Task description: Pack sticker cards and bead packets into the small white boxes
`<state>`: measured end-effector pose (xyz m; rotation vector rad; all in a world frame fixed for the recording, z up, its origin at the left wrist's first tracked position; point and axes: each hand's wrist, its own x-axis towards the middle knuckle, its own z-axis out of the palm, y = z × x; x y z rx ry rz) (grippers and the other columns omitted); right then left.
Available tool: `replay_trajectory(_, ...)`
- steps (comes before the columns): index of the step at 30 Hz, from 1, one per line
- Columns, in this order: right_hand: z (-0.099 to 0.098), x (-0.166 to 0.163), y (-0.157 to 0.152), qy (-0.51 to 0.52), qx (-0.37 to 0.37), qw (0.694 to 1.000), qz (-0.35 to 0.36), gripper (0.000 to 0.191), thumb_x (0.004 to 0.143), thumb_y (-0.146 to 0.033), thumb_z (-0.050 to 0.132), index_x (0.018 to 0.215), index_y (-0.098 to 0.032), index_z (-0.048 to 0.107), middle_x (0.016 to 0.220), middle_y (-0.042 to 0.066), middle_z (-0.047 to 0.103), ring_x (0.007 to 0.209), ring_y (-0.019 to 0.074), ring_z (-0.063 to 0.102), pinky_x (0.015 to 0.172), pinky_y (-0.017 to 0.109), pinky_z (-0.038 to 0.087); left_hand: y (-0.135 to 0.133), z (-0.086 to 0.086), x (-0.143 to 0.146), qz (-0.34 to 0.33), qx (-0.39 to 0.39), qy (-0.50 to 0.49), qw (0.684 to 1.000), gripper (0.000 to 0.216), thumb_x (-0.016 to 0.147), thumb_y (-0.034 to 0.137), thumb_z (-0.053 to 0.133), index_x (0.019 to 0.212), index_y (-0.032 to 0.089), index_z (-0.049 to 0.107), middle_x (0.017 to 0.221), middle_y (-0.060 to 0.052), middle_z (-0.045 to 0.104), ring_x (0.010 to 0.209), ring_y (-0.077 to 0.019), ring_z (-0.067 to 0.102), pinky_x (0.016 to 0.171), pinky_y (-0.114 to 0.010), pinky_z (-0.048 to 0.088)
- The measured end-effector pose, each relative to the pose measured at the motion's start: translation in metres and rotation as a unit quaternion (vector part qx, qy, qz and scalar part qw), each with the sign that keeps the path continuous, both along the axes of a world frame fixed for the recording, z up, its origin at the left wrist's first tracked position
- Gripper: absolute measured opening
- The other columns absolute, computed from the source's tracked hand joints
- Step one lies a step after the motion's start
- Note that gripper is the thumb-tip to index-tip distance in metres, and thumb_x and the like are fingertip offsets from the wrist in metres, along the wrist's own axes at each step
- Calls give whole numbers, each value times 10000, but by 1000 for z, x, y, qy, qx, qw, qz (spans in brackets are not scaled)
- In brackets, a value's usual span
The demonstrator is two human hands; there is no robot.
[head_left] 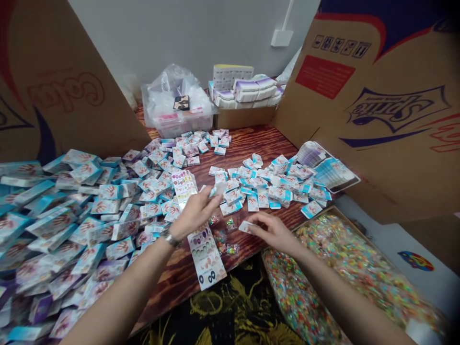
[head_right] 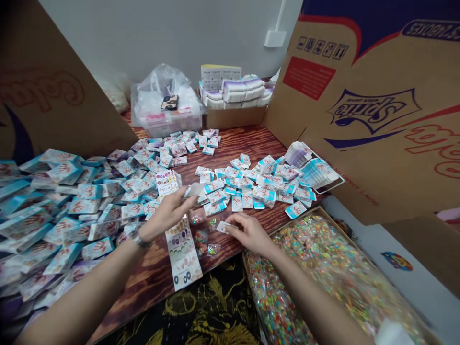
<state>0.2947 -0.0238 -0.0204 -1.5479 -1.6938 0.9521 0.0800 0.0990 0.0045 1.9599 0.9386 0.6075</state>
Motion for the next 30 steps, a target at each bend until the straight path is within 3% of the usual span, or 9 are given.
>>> replay_trajectory(3, -25, -7, 25, -32, -63, 997, 35, 129, 834, -302, 586, 825, -185, 640, 777, 5, 647, 734, 152, 596, 689, 265, 446, -8, 7, -33, 42, -96, -44, 994, 347, 887, 480, 421, 832, 185, 594, 763, -16, 575, 714, -171, 504, 709, -282, 407)
replay_trajectory(6, -47, -20, 37, -46, -103, 994, -9, 158, 841, -321, 555, 840, -169, 599, 697, -9, 617, 613, 134, 578, 578, 235, 427, -26, -1, -54, 108, -168, -105, 974, 373, 868, 492, 452, 934, 177, 641, 972, -58, 637, 919, -214, 540, 842, -310, 415)
replay_trajectory(9, -61, -37, 33, -70, -120, 988, -69, 190, 887, -325, 466, 934, -157, 542, 698, -2, 614, 562, 130, 579, 530, 228, 413, -42, -10, -66, 160, -213, -143, 953, 356, 831, 482, 525, 994, 196, 660, 1059, -61, 645, 1006, -236, 538, 876, -325, 424)
replay_trajectory(16, -67, -59, 28, -169, -129, 968, -131, 101, 748, -234, 620, 796, -177, 551, 624, 2, 589, 623, 179, 574, 587, 256, 355, -60, -13, -75, 116, -344, -190, 912, 360, 846, 453, 531, 1128, 239, 595, 1125, -60, 592, 988, -219, 538, 725, -286, 506)
replay_trajectory(19, -64, -61, 30, -192, -119, 966, -124, 76, 737, -207, 612, 717, -189, 541, 653, 6, 587, 641, 174, 563, 581, 248, 335, -65, -13, -78, 104, -377, -212, 896, 334, 853, 434, 541, 1124, 242, 572, 1069, -42, 581, 955, -183, 530, 711, -255, 503)
replay_trajectory(23, -49, -60, 26, -200, -88, 971, -93, 95, 805, -273, 571, 753, -200, 538, 737, 7, 609, 671, 162, 568, 593, 240, 360, -70, -15, -84, 119, -425, -249, 862, 312, 850, 432, 550, 1056, 203, 597, 986, -44, 586, 850, -155, 536, 598, -212, 499)
replay_trajectory(27, -14, -61, 21, -159, -31, 985, -55, 211, 873, -385, 521, 1005, -221, 534, 794, -9, 655, 623, 151, 581, 617, 262, 422, -75, -22, -86, 131, -498, -294, 805, 371, 836, 440, 558, 1060, 148, 608, 922, -87, 621, 728, -162, 571, 501, -229, 510)
replay_trajectory(30, 18, -68, 23, -133, 66, 989, -27, 299, 882, -341, 548, 1161, -245, 500, 937, 11, 671, 771, 165, 617, 709, 285, 456, -78, -27, -84, 114, -530, -316, 778, 371, 818, 408, 591, 1038, 111, 621, 848, -107, 646, 666, -165, 598, 465, -226, 514)
